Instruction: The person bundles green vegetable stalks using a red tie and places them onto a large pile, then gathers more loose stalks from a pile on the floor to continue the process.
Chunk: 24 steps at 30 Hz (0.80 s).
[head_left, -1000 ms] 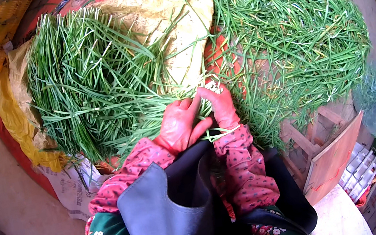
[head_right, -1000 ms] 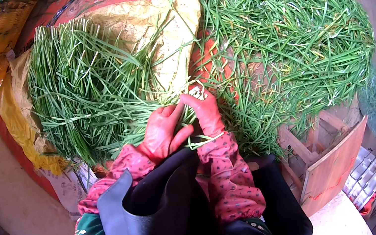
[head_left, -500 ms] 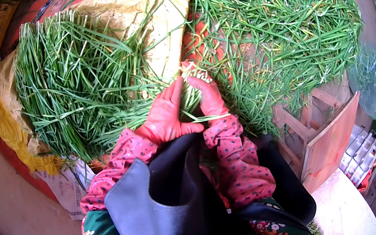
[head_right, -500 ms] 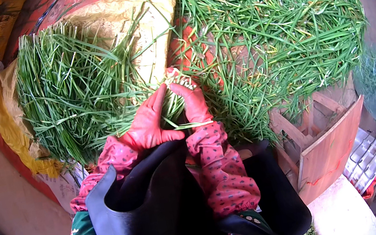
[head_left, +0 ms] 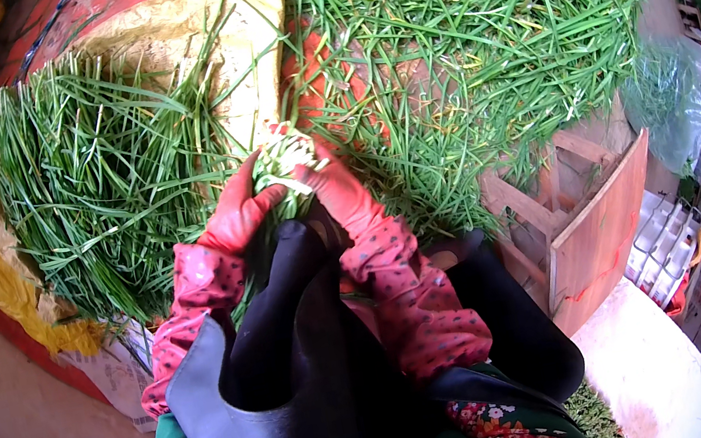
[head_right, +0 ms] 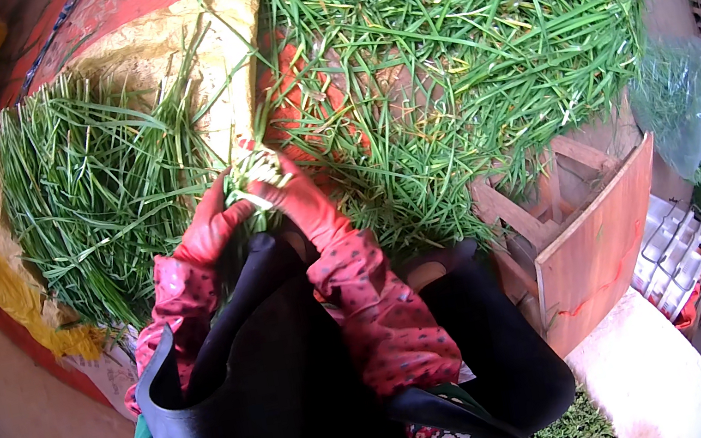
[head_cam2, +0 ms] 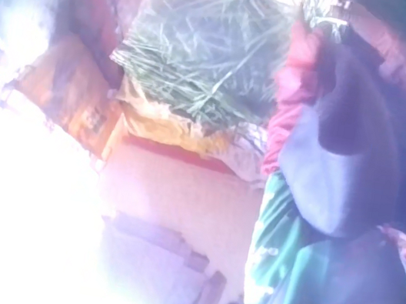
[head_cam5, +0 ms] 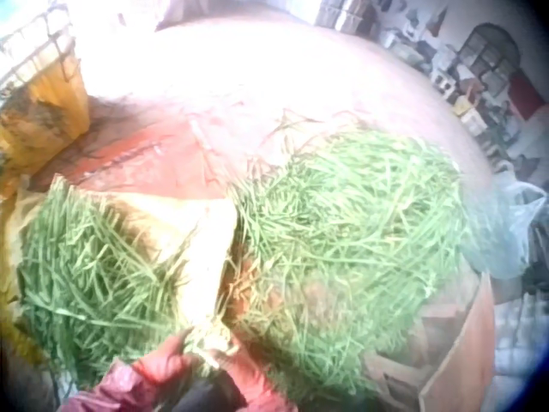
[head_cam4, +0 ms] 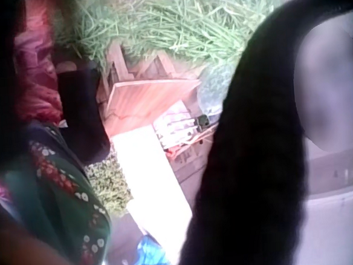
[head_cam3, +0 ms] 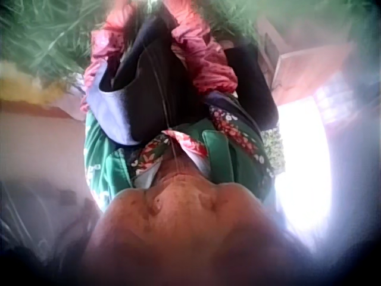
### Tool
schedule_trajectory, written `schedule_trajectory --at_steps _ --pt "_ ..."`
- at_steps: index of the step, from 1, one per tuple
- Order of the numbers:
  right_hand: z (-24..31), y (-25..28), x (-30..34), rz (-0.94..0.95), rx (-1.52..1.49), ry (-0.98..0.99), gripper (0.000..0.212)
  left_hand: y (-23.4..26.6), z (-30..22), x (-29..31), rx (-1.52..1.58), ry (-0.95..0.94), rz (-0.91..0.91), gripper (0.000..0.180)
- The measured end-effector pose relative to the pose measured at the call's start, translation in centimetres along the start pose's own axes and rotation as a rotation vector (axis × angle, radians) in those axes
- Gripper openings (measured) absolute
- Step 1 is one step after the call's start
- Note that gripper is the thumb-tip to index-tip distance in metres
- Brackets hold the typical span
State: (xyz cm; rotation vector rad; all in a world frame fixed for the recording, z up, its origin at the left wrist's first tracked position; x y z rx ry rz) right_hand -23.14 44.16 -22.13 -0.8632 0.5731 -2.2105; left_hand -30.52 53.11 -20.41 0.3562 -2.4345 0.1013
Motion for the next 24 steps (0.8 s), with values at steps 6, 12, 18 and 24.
schedule_trajectory --at_steps 6,12,18,24 --pt "-1.3 0.8 0.0 -0.432 0.332 0.091 0.028 -1.3 -1.8 1.0 -0.41 -0.177 -0.093 0.044" --pt "5.5 0.8 -0.2 -0.432 0.158 0.107 0.018 -0.2 -12.4 5.7 -0.612 -0.331 -0.203 0.079" --pt "31.4 -2.4 0.7 -0.335 0.087 0.734 0.025 -4.0 -24.6 12.8 -0.165 -0.642 0.428 0.071" --pt "37.5 -14.5 9.5 -0.371 1.468 1.303 0.033 -7.6 -25.4 7.2 0.901 -0.27 0.795 0.086"
Point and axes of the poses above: each hand's wrist, its own x-axis away from the middle knuckle, its own y-axis out of the back of the hand, z = x × y, the point moved 9 cm from there along -x, towards the middle knuckle, and after that the axes turned 6 degrees about y, right-handed, at the moved point
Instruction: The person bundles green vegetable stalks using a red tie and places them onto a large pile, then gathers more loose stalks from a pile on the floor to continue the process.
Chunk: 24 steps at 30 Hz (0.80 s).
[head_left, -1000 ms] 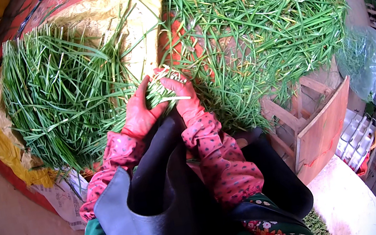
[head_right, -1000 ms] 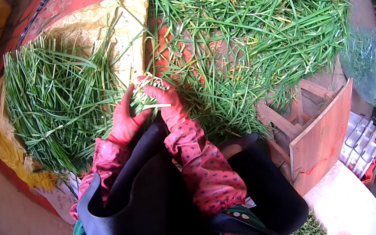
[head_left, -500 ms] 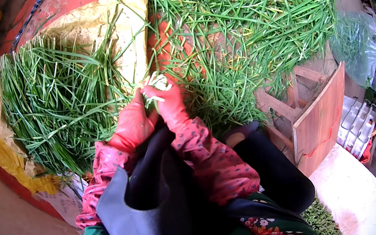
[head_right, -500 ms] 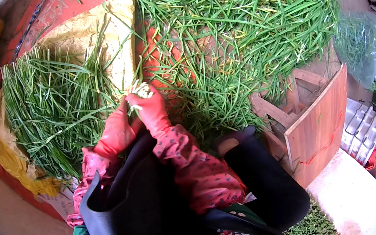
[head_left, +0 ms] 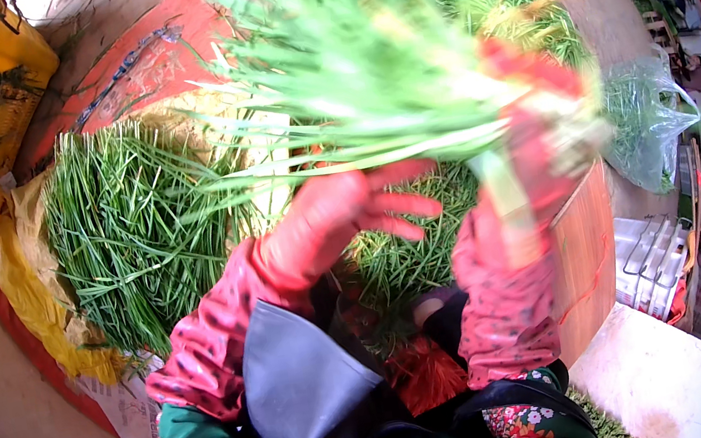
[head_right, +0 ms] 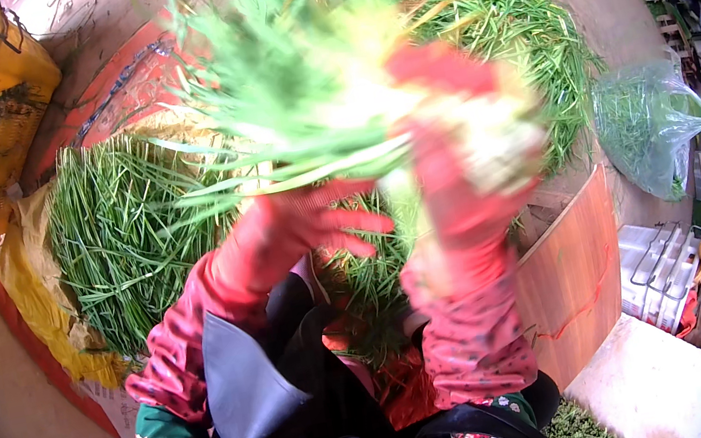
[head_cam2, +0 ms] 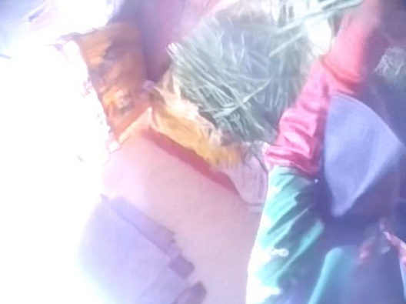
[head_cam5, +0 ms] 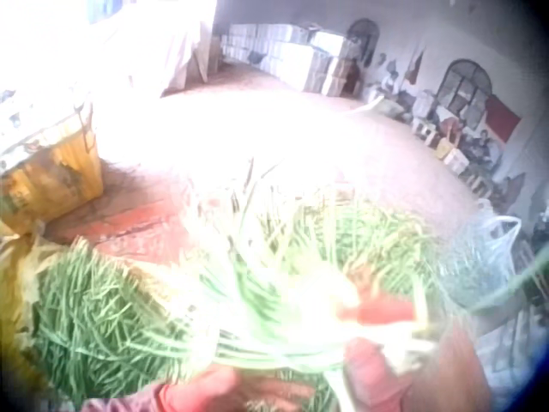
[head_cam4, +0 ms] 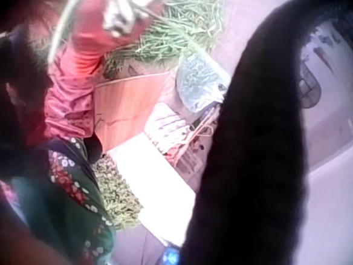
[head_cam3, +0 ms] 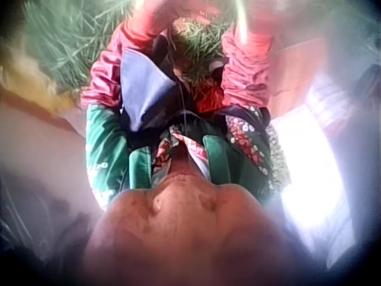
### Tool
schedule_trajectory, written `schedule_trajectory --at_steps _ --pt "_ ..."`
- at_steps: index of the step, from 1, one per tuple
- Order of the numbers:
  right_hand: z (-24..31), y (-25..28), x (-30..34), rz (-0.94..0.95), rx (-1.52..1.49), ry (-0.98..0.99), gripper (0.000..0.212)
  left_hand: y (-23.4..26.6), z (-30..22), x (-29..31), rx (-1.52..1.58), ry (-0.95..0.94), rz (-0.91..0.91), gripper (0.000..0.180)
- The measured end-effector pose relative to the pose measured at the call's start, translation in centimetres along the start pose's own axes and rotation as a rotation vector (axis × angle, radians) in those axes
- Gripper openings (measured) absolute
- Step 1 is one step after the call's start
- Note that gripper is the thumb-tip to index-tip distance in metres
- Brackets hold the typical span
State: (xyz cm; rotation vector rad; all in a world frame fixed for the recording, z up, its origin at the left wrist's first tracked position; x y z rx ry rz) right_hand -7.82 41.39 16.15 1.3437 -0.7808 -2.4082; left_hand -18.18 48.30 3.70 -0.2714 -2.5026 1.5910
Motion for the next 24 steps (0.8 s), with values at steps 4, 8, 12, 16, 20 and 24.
schedule_trajectory --at_steps 4,8,12,16,20,24 --pt "5.5 -9.3 9.2 0.612 -0.37 0.199 0.041 7.9 1.9 1.4 0.326 -0.164 -0.293 0.064" --pt "5.8 -12.9 18.4 0.971 -0.514 0.059 0.041 18.2 9.8 5.9 0.39 -0.083 -0.474 0.046" --pt "-4.2 -10.0 23.4 0.591 -0.692 -0.85 0.049 20.3 14.5 6.3 0.698 0.257 -0.54 0.048" --pt "-7.1 -13.1 31.5 0.612 -1.138 -1.542 0.067 18.5 15.0 6.3 0.645 0.334 -0.515 0.049" --pt "-9.4 -18.1 31.0 0.387 -1.418 -1.461 0.074 17.7 15.3 5.7 0.182 0.448 -0.528 0.05" --pt "-10.7 -17.9 28.3 0.477 -1.209 -1.405 0.051 16.3 14.3 4.6 -0.062 0.459 -0.436 0.057"
Point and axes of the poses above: each hand's wrist, its own x-axis away from the middle knuckle, its own y-axis out of the back of the hand, z = x × y, the point moved 9 cm from there along -x, towards the middle knuckle, and after that the axes turned 6 degrees about y, right-handed, at the moved point
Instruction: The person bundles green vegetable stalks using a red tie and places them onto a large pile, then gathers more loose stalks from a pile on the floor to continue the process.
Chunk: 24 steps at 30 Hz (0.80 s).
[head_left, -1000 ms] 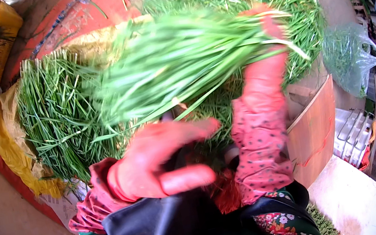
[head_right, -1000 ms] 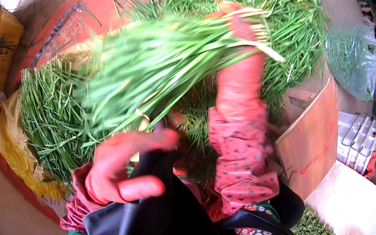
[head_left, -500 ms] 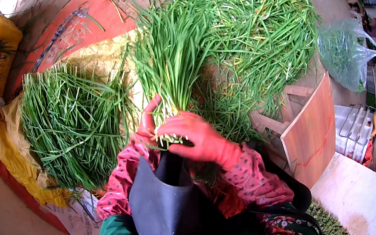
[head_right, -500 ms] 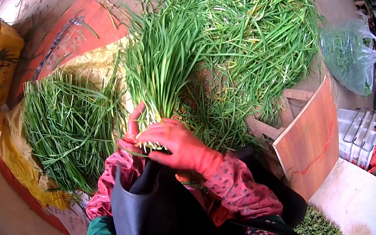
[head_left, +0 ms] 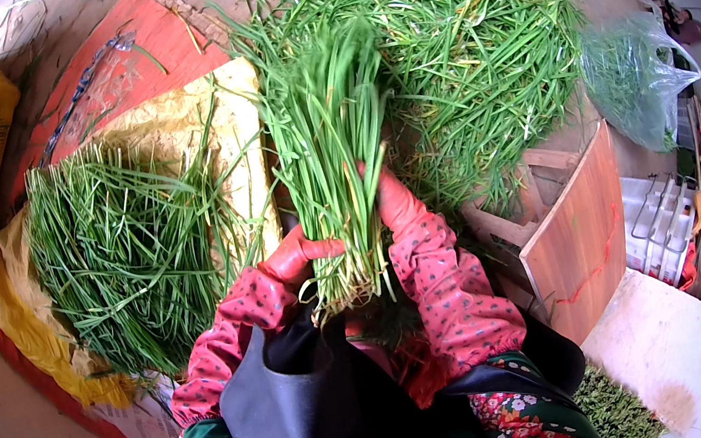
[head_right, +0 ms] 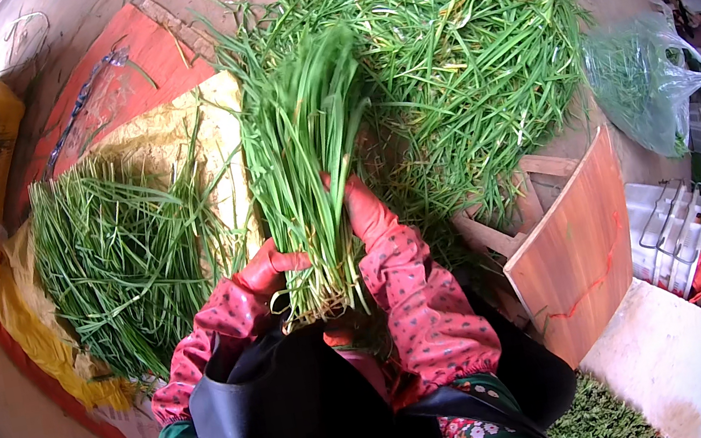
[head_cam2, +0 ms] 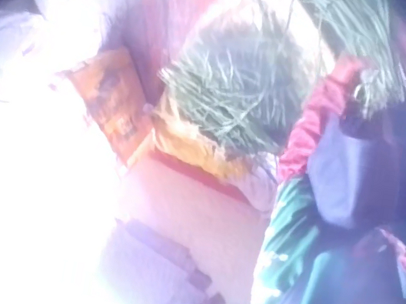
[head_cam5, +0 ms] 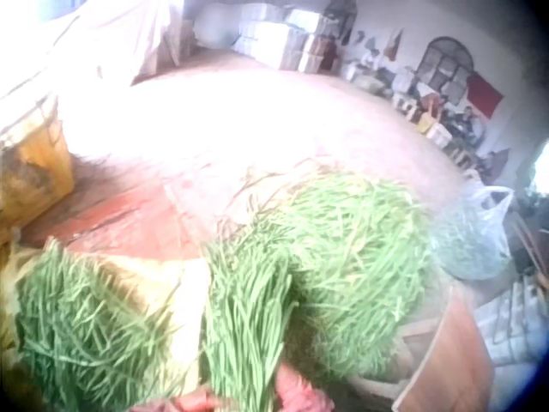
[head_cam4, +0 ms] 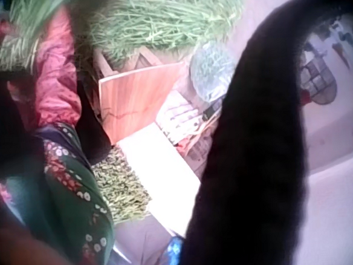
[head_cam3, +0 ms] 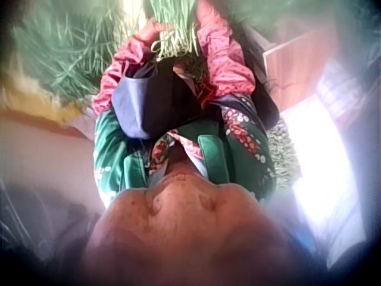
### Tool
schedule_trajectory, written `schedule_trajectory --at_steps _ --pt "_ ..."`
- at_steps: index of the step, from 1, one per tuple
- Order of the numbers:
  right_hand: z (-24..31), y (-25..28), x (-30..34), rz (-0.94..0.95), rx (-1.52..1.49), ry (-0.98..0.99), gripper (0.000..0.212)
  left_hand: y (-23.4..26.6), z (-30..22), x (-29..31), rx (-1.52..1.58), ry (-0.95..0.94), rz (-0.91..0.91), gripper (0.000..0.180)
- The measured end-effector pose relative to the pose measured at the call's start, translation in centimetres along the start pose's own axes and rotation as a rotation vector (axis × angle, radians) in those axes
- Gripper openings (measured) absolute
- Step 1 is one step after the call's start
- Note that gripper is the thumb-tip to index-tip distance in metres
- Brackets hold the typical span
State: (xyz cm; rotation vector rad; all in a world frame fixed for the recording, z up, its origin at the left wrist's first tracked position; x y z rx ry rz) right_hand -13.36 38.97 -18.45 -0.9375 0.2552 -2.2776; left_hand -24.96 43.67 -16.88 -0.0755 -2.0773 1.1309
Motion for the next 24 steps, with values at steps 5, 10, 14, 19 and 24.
schedule_trajectory --at_steps 5,10,14,19,24 --pt "7.4 0.0 3.6 -0.063 0.273 0.397 0.036 -3.7 -6.3 0.9 -0.254 -0.204 0.073 0.067" --pt "11.1 -2.2 7.9 0.022 0.383 0.411 0.059 -6.8 -10.7 2.2 -0.323 -0.413 0.062 0.067" --pt "9.5 -2.6 9.5 0.143 0.346 0.212 0.055 -7.1 -10.3 2.5 -0.539 -0.254 0.013 0.06" --pt "10.3 -3.4 10.0 0.054 0.798 0.34 0.04 -6.9 -9.1 0.3 -0.983 -0.359 -0.076 0.062" --pt "11.4 -3.9 8.9 0.107 0.616 0.299 0.079 -6.9 -8.3 -0.7 -0.764 -0.226 0.074 0.069"
Point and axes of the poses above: each hand's wrist, its own x-axis away from the middle knuckle, its own y-axis out of the back of the hand, z = x × y, the point moved 9 cm from there along -x, towards the middle knuckle, and after that the axes turned 6 degrees about y, right-handed, at the moved point
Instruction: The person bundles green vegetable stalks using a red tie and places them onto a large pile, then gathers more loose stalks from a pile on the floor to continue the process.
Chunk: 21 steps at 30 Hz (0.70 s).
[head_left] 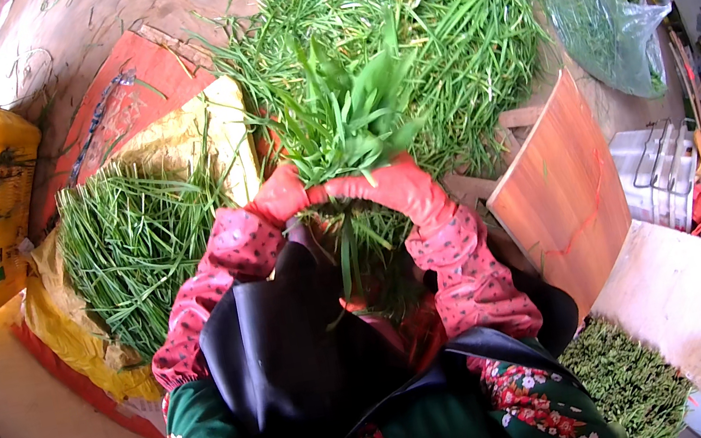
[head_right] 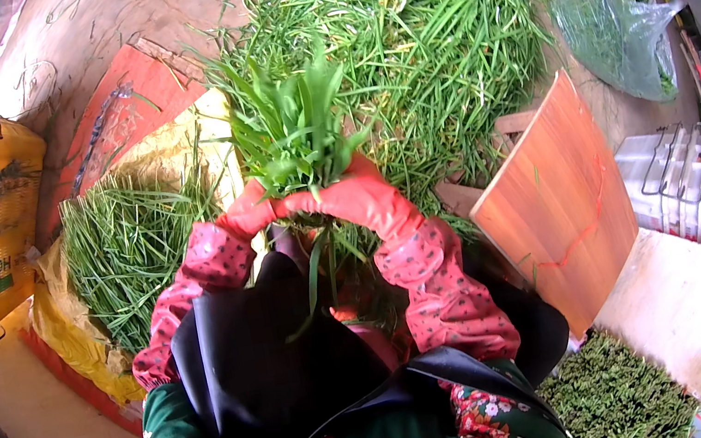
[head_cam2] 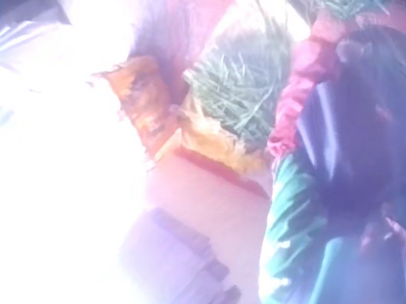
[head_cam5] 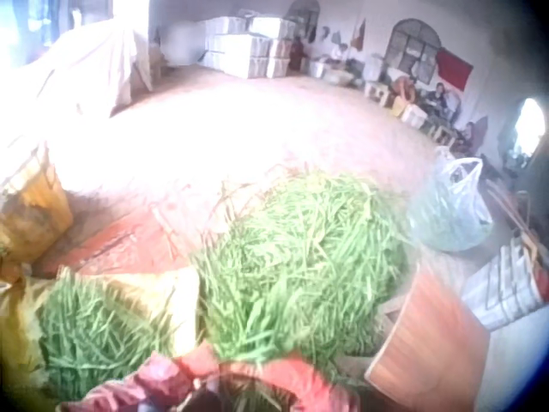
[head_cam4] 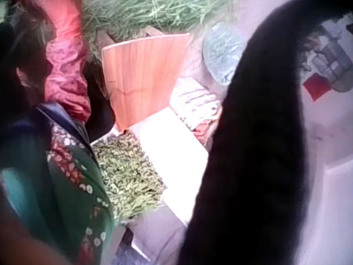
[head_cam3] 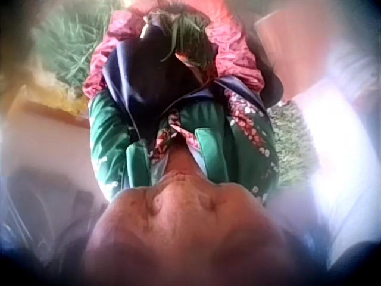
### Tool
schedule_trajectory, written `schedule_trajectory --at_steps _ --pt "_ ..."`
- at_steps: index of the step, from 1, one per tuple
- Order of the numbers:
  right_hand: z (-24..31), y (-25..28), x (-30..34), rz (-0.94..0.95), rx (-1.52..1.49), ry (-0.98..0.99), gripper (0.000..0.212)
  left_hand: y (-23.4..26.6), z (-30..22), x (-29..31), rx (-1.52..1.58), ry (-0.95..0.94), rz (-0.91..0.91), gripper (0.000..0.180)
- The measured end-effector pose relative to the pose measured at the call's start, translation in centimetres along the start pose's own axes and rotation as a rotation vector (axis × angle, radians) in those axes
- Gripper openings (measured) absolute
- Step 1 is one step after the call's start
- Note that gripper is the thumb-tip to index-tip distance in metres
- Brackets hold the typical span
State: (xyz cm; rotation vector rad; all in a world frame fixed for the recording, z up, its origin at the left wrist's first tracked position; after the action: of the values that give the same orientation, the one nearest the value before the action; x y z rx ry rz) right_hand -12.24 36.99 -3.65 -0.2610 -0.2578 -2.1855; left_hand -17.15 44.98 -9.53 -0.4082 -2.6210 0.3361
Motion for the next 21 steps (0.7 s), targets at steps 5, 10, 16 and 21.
schedule_trajectory --at_steps 5,10,16,21 --pt "5.7 -1.2 -0.8 -0.102 0.072 0.202 0.071 0.8 -1.5 0.2 -0.227 -0.193 0.089 0.046" --pt "4.1 2.2 -1.8 -0.281 0.288 0.134 0.034 0.8 -5.9 2.1 -0.601 0.139 -0.083 0.069" --pt "0.2 4.0 -0.2 -0.396 0.115 0.081 0.036 5.3 -21.3 13.1 -0.475 -0.002 -0.368 0.056" --pt "2.2 4.6 1.1 -0.501 -0.007 0.266 0.034 -5.0 -26.5 20.6 -0.137 -0.219 -0.429 0.058"
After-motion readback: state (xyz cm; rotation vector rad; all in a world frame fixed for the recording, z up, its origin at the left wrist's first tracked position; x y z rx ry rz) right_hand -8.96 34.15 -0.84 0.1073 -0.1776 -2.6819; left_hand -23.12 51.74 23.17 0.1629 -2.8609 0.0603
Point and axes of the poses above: each hand's wrist, its own x-axis away from the middle knuckle, its own y-axis out of the back of the hand, z = x × y, the point moved 9 cm from there along -x, towards the middle knuckle, and after that the axes turned 6 degrees about y, right-handed, at the moved point
